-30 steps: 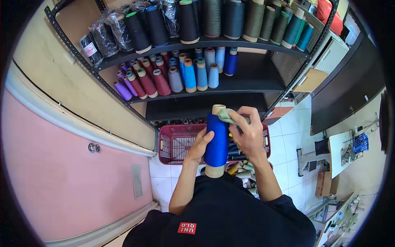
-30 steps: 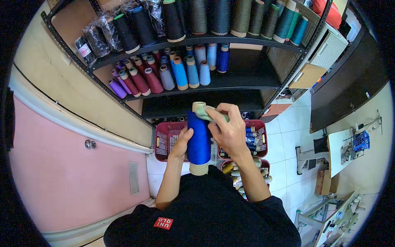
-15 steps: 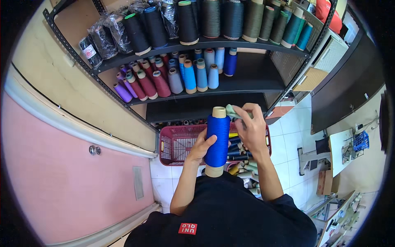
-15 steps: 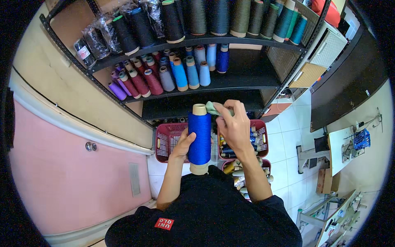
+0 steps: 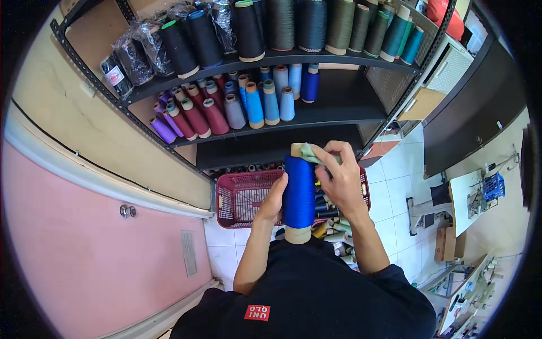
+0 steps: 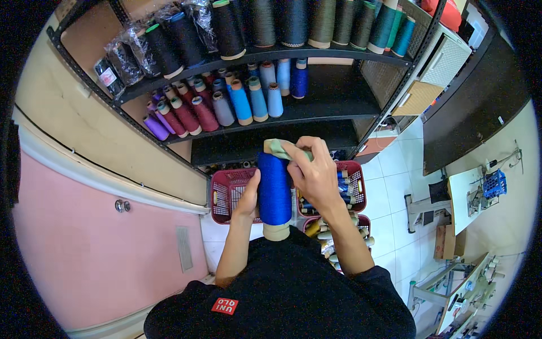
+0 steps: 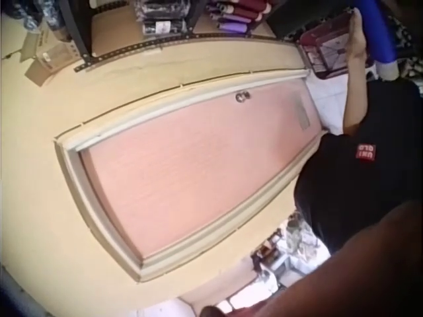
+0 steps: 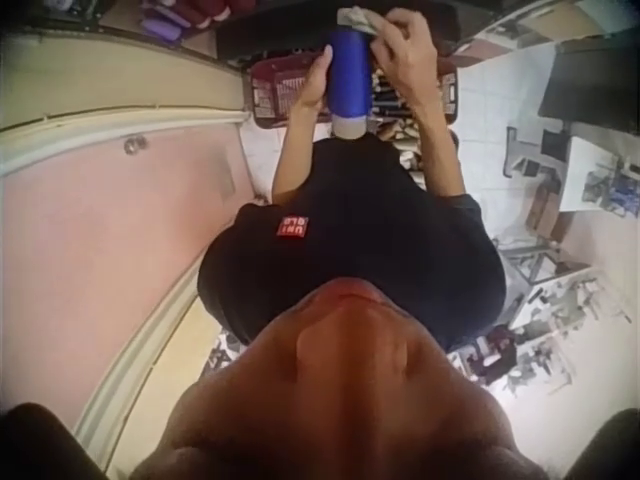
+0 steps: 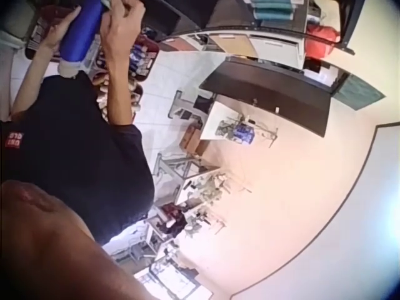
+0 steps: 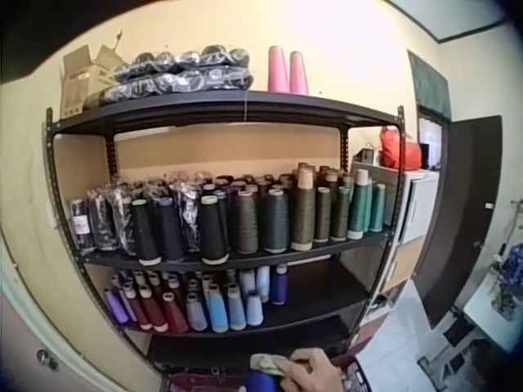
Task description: Cleaning and wiping down thread spools with a cloth and placing them in a collection basket.
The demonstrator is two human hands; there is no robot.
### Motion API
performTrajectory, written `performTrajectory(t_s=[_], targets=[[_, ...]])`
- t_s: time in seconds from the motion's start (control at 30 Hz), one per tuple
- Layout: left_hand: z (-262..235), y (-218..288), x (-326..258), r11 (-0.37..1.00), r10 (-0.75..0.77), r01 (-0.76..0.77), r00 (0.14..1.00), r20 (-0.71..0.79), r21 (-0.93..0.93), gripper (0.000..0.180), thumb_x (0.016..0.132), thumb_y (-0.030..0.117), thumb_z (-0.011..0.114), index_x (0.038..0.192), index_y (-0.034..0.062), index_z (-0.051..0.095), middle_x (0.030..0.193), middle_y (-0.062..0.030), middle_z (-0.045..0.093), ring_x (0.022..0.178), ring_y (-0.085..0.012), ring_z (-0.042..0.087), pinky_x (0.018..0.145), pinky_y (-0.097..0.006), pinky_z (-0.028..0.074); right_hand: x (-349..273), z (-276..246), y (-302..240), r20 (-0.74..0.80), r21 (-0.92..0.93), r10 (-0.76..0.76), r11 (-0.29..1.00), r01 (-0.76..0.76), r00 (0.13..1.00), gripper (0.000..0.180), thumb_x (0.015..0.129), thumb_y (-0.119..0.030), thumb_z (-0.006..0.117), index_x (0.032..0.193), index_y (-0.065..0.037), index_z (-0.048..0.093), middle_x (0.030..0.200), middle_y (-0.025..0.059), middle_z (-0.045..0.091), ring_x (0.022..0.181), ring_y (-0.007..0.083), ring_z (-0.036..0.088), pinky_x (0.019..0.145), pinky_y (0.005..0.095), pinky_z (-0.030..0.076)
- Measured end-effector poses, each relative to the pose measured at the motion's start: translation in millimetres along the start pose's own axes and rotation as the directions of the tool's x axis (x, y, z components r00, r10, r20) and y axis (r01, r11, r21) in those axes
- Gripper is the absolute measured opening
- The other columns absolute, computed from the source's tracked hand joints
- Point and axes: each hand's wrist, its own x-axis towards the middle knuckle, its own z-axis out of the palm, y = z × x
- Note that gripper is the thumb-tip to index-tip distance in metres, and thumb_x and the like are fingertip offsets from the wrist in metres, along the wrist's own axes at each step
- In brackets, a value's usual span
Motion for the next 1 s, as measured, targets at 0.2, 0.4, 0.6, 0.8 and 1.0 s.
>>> performTrajectory(t_s=[0.2, 0.4, 0.6, 0.8, 1.0], targets=[[3.8, -4.8, 1.2, 0.983, 0.153, -0.160, 0.984, 0.087, 0.092, 0.068, 0.107, 0.056, 0.068, 0.150, 0.0048, 0.056, 0.126, -0.0160, 0.075, 0.114, -0.0250, 0.076, 0.095, -0.041, 0.065, -0.3, -4.9, 8.7, 0.015, -0.034, 0.033, 0.999, -0.032, 0.999, 0.049, 0.083, 0.007, 0.075, 0.130, -0.009, 0.078, 0.115, 0.0136, 0.061, 0.099, 0.0291, 0.067, 0.078, 0.0387, 0.059], [8.9, 0.6, 6.2, 0.984, 0.077, -0.087, 0.994, 0.071, 0.153, 0.072, 0.104, 0.057, 0.073, 0.148, 0.0026, 0.057, 0.124, -0.0180, 0.076, 0.112, -0.0260, 0.077, 0.094, -0.042, 0.066, -7.6, 2.0, 23.7, 0.044, -0.014, 0.044, 0.999, -0.043, 0.998, 0.044, 0.086, 0.006, 0.073, 0.128, -0.007, 0.076, 0.114, 0.0150, 0.061, 0.097, 0.0298, 0.067, 0.077, 0.0391, 0.058], [8.3, -3.9, 29.4, 0.928, 0.135, -0.093, 0.986, -0.093, 0.360, 0.060, 0.108, 0.045, 0.071, 0.144, -0.0007, 0.057, 0.127, -0.0100, 0.072, 0.111, -0.0181, 0.072, 0.096, -0.037, 0.062, -22.1, 1.9, 23.5, -0.033, 0.270, 0.314, 0.917, -0.294, 0.949, 0.039, 0.091, 0.004, 0.063, 0.129, 0.002, 0.069, 0.115, 0.0174, 0.060, 0.105, 0.0310, 0.064, 0.094, 0.0388, 0.052], [33.3, 2.9, 47.7, 0.978, 0.086, -0.071, 0.994, -0.069, 0.194, 0.064, 0.103, 0.043, 0.079, 0.145, -0.0013, 0.059, 0.126, -0.0082, 0.073, 0.111, -0.0148, 0.070, 0.098, -0.033, 0.059, -25.3, 1.8, 59.9, -0.042, 0.232, 0.430, 0.882, -0.410, 0.902, 0.039, 0.095, 0.003, 0.060, 0.134, 0.002, 0.066, 0.118, 0.0181, 0.060, 0.109, 0.0331, 0.063, 0.097, 0.0402, 0.052], [64.9, 17.9, 114.6, 0.842, 0.416, -0.353, 0.906, -0.074, 0.407, 0.073, 0.099, 0.028, 0.086, 0.155, 0.0009, 0.049, 0.138, -0.0116, 0.067, 0.125, -0.0188, 0.065, 0.111, -0.037, 0.052, -37.6, 9.8, 89.0, 0.122, 0.292, 0.475, 0.822, -0.489, 0.872, 0.045, 0.099, 0.002, 0.058, 0.144, 0.003, 0.060, 0.123, 0.0184, 0.058, 0.116, 0.0320, 0.062, 0.104, 0.0383, 0.050]])
